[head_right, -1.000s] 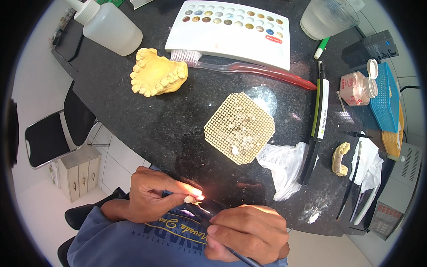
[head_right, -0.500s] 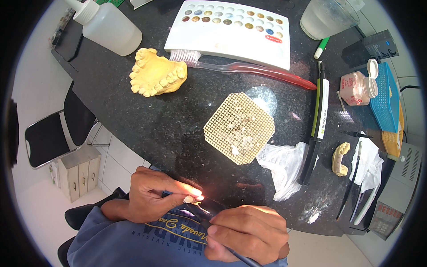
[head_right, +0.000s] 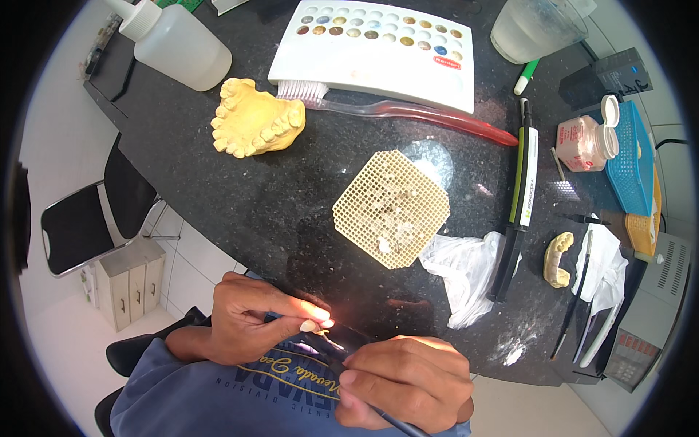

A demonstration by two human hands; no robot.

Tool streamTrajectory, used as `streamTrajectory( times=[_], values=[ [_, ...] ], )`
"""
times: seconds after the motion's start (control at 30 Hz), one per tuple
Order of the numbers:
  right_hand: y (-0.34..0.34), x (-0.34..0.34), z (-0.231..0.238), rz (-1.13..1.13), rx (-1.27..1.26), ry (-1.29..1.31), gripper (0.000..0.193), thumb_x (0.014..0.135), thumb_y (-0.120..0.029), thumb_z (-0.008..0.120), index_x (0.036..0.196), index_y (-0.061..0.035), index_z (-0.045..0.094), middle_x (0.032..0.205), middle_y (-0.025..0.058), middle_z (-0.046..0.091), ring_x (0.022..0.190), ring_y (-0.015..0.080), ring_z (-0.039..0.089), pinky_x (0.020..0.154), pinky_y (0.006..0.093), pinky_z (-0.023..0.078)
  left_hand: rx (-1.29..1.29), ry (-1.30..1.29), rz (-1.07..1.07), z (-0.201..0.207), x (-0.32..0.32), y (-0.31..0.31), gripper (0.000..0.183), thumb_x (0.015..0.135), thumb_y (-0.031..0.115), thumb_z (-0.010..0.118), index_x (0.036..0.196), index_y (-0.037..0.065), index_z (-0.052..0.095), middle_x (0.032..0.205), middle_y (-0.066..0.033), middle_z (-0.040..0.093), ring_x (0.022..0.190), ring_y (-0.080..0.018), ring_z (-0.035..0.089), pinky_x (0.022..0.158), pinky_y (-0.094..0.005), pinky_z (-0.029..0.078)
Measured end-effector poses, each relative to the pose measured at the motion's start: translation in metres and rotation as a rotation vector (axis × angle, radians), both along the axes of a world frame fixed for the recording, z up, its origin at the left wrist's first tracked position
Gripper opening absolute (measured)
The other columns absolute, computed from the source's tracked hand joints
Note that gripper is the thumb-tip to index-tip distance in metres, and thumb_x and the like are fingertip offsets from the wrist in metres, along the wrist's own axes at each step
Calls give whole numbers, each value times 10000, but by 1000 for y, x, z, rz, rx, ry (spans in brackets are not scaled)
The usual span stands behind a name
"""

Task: The person uses a fine brush to apply color to a small dental prosthesis held in their left hand. They repeatedly dip the brush into a color palette to select pigments and carefully paint the surface of the object.

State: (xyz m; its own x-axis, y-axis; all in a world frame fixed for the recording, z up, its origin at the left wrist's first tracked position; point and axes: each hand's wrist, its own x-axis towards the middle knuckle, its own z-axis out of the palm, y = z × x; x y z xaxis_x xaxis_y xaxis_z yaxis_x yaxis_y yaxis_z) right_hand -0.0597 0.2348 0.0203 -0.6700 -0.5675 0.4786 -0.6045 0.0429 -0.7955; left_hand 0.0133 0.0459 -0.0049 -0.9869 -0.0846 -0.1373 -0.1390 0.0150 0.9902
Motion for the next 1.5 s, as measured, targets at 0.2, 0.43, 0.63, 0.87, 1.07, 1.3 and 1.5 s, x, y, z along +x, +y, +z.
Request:
streamTrajectory(
  times=[0.2,0.43,0.63,0.87,1.07,1.3,1.5],
  values=[
    [0,0,0,-4,-6,2,182,749,-114,720,832,-34,579,661,67,614,529,188,667,452,257,555,2,4,5,1,0,0,98,775,-6,746,870,17,746,839,-120,738,738,-161,728,652,-222,574],
    [-1,-1,-3,9,-24,18,182,737,-96,716,833,-30,576,651,62,604,530,192,668,452,260,555,-21,7,4,1,0,0,108,772,-5,750,876,22,745,834,-114,738,734,-156,728,643,-218,571],
    [0,-1,0,15,-6,2,182,735,-97,717,832,-29,579,654,62,605,534,190,668,454,259,554,-8,12,13,0,0,0,117,766,-11,751,878,22,745,833,-113,738,730,-152,728,638,-213,569],
    [-2,0,-2,0,1,8,178,742,-105,717,833,-33,582,654,61,606,532,186,667,457,254,555,-22,9,12,0,1,0,118,761,-13,754,873,20,745,827,-113,738,722,-151,727,632,-211,567],
    [0,0,0,0,9,-5,179,743,-109,719,832,-37,582,656,64,609,531,183,667,452,252,553,-17,15,18,-1,0,0,115,760,-15,752,868,23,747,828,-113,738,719,-151,727,630,-210,566],
    [0,0,0,-2,-2,2,184,742,-113,724,828,-34,582,653,64,609,529,183,665,452,254,554,-17,-1,8,1,-1,0,102,768,-9,746,863,28,749,831,-111,739,730,-154,728,638,-217,570],
    [-1,0,-2,-12,-16,18,182,738,-110,721,823,-30,580,636,65,606,517,182,659,453,256,555,5,0,-25,-1,1,-1,105,793,-1,731,898,7,739,889,-135,733,773,-170,726,668,-238,573]
  ],
)
